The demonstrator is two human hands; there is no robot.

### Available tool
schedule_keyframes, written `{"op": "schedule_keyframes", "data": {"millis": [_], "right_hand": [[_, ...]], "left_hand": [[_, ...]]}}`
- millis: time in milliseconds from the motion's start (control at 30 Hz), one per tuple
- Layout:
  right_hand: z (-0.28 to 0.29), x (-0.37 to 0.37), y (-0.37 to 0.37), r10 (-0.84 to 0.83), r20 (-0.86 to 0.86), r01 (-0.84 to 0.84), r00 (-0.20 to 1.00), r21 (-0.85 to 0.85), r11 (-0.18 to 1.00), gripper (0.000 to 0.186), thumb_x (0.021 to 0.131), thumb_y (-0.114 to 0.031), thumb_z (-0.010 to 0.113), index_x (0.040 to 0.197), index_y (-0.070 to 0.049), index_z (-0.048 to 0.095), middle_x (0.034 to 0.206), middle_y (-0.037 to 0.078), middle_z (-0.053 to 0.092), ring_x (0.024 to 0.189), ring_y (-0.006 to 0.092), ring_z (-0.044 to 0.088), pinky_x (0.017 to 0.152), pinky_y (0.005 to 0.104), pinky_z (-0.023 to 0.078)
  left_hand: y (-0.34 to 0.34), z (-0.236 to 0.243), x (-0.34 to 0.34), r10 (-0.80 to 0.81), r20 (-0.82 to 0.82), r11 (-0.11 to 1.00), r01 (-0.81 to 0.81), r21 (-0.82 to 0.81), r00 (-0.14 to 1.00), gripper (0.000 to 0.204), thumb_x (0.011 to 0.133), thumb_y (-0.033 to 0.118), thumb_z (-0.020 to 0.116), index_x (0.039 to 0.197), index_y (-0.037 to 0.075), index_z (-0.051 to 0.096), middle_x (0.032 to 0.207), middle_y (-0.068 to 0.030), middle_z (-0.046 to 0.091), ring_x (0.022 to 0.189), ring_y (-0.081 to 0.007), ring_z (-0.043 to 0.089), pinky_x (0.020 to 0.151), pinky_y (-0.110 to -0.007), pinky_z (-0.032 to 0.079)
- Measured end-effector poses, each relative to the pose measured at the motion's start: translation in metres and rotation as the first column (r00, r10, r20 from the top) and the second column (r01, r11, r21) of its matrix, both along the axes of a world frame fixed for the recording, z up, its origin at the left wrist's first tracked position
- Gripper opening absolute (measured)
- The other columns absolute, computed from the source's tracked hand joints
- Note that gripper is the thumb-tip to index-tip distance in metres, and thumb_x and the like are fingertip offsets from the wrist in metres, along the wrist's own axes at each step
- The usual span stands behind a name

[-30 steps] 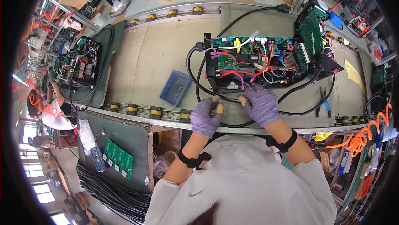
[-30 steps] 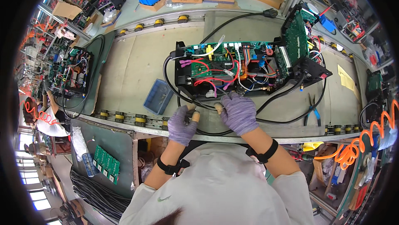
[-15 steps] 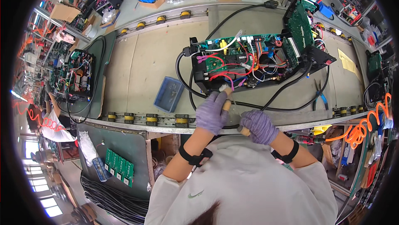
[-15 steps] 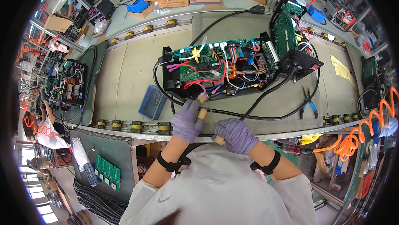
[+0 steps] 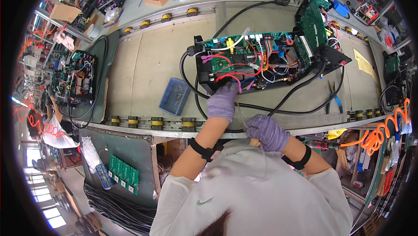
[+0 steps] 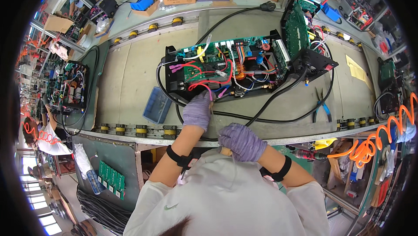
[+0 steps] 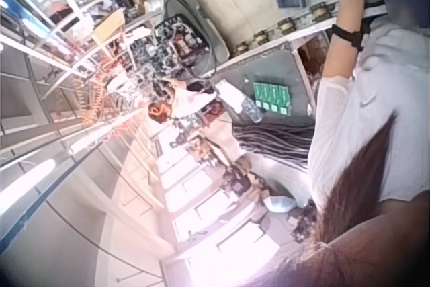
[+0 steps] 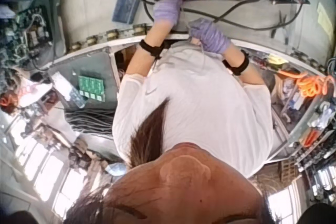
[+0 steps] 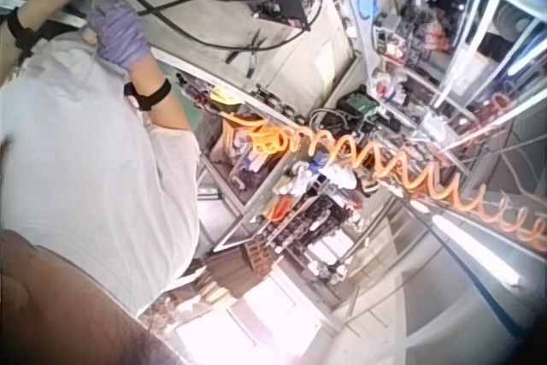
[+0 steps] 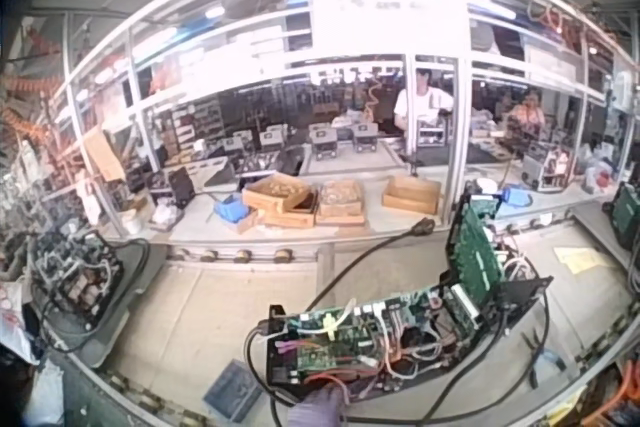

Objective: Wiring and assembling electronic components inside an inverter chassis on a conveyor belt.

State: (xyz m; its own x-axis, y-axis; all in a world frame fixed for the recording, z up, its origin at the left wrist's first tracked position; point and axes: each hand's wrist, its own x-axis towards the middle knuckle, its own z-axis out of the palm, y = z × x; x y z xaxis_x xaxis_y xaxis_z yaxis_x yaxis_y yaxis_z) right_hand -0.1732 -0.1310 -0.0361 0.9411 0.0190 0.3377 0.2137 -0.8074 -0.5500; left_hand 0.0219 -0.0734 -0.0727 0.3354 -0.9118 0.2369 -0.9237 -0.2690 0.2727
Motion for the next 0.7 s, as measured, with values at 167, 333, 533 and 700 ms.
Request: {"op": "schedule_keyframes", "data": {"millis": [167,333,533,700], "right_hand": [[-0.001,-0.003,0.001,0.003,-0.082,-0.006,0.997,-0.039,0.999,0.042,0.058,-0.015,0.069,0.098,-0.005,0.063,0.103,0.016,0.061,0.094,0.0335,0.059,0.083,0.0429,0.047],[0.003,-0.001,0.005,0.039,-0.246,-0.06,0.969,-0.079,0.995,0.037,0.064,-0.018,0.068,0.099,-0.007,0.063,0.101,0.013,0.061,0.094,0.0307,0.059,0.085,0.0415,0.045],[-0.008,-0.009,0.001,-0.037,-0.527,-0.138,0.849,-0.289,0.947,0.028,0.074,-0.021,0.062,0.1,-0.01,0.065,0.103,0.01,0.061,0.098,0.0268,0.059,0.086,0.0401,0.044],[0.014,0.004,-0.004,-0.024,-0.581,-0.195,0.813,-0.31,0.93,0.029,0.078,-0.02,0.06,0.107,-0.017,0.065,0.103,0.009,0.062,0.095,0.0269,0.061,0.082,0.0418,0.046]], "left_hand": [[-0.003,0.018,-0.001,0.165,-0.305,0.984,-0.138,0.109,0.938,0.024,0.077,0.008,0.061,0.1,0.015,0.061,0.092,-0.0128,0.067,0.085,-0.0336,0.065,0.071,-0.043,0.051],[-0.003,0.018,-0.01,0.292,-0.421,0.949,-0.316,0.015,0.859,0.021,0.076,0.01,0.06,0.096,0.015,0.064,0.077,-0.0134,0.066,0.077,-0.0353,0.064,0.069,-0.044,0.05],[0.011,0.005,0.001,0.064,-0.291,0.991,-0.096,-0.095,0.955,0.026,0.076,0.015,0.068,0.102,0.016,0.067,0.096,-0.0137,0.067,0.085,-0.0324,0.064,0.073,-0.041,0.051],[0.021,0.023,0.004,-0.276,-0.121,0.957,0.261,-0.128,0.953,0.035,0.074,0.012,0.068,0.109,0.013,0.064,0.102,-0.0116,0.065,0.096,-0.0322,0.06,0.085,-0.04,0.049]]}}
